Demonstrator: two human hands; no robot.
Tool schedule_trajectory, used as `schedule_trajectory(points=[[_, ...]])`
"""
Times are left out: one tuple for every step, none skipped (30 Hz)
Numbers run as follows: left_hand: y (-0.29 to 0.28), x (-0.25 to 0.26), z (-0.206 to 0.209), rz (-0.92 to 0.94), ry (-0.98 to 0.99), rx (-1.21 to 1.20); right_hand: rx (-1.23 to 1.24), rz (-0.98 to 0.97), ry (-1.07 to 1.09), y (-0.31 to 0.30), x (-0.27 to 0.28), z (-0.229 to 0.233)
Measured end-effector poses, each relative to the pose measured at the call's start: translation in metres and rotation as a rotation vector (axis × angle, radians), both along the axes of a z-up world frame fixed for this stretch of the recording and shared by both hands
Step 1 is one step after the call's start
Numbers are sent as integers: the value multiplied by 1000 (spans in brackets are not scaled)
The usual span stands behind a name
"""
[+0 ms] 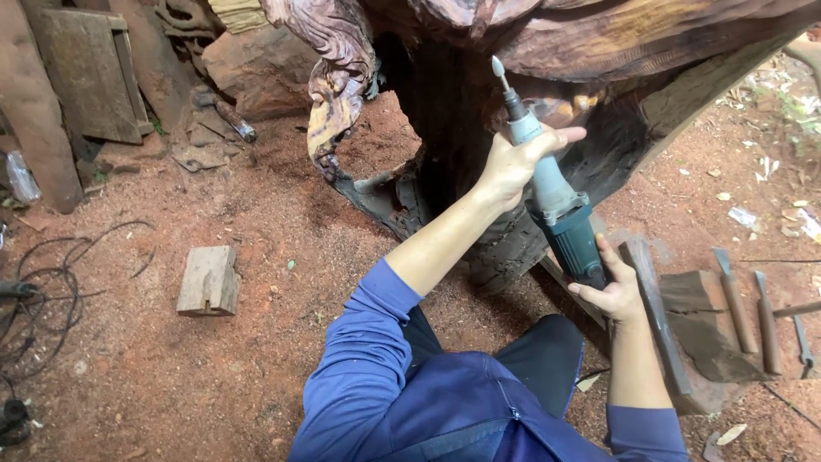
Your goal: Using a power die grinder to carve and shape a large wooden sculpture
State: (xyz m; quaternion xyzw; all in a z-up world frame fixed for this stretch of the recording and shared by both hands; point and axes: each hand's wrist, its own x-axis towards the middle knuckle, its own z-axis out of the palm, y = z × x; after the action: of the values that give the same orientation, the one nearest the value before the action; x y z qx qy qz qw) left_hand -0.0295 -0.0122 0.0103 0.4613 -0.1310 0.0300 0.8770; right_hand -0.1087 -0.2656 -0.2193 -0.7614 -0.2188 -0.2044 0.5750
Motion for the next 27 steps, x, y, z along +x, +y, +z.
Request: schedule_trajectory(points=[[-1, 0, 1, 4, 1, 36, -19, -16, -10, 10, -4, 7], [-2, 0, 2, 9, 2, 72, -38, -32, -20, 21, -8, 15], [-4, -2, 5, 9, 1, 74, -36, -32, -20, 28, -8, 17], [-4, -3, 8, 0, -7, 95, -51, -62, -6, 34, -9, 18], [-6, -5, 10, -8, -15, 113, -69, -91, 9, 40, -10, 19], [-7, -4, 10, -8, -14, 112, -70, -91, 10, 43, -13, 18], [-8, -3, 10, -10, -10, 151, -85, -109, 29, 46, -14, 17], [-9, -2, 10, -12, -6, 191, -100, -127, 48, 49, -16, 16], [-7, 0, 7, -10, -7, 187, -104, -125, 46, 47, -15, 13], [-4, 2, 4, -36, -2, 176, -111, -131, 51, 45, -13, 10], [-1, 3, 1, -64, 4, 167, -116, -138, 58, 45, -13, 5], [1, 5, -1, -63, 5, 165, -117, -137, 59, 47, -11, 9], [3, 5, -3, -67, 21, 150, -131, -134, 57, 50, -10, 13], [5, 6, -5, -72, 37, 134, -144, -131, 56, 52, -9, 16], [6, 8, -8, -70, 40, 131, -148, -128, 58, 52, -8, 17], [7, 10, -12, -82, 48, 107, -148, -119, 53, 52, -8, 18], [9, 12, -16, -93, 58, 84, -147, -109, 49, 52, -7, 19], [10, 17, -18, -90, 62, 81, -149, -104, 52, 52, -5, 19], [12, 21, -21, -125, 68, 60, -139, -101, 49, 53, -4, 18], [13, 26, -24, -160, 75, 39, -129, -97, 45, 53, -4, 18], [12, 26, -28, -161, 77, 40, -129, -98, 47, 55, -4, 16], [11, 27, -31, -179, 95, -8, -128, -108, 39, 56, -4, 14], [11, 27, -34, -195, 114, -56, -127, -117, 31, 56, -5, 12], [7, 28, -38, -196, 116, -56, -128, -118, 33, 60, -6, 13], [4, 30, -41, -199, 92, -61, -108, -111, 29, 63, -6, 14], [0, 31, -43, -201, 69, -66, -89, -105, 24, 67, -6, 15], [-2, 29, -43, -202, 67, -66, -89, -106, 22, 67, -9, 12]])
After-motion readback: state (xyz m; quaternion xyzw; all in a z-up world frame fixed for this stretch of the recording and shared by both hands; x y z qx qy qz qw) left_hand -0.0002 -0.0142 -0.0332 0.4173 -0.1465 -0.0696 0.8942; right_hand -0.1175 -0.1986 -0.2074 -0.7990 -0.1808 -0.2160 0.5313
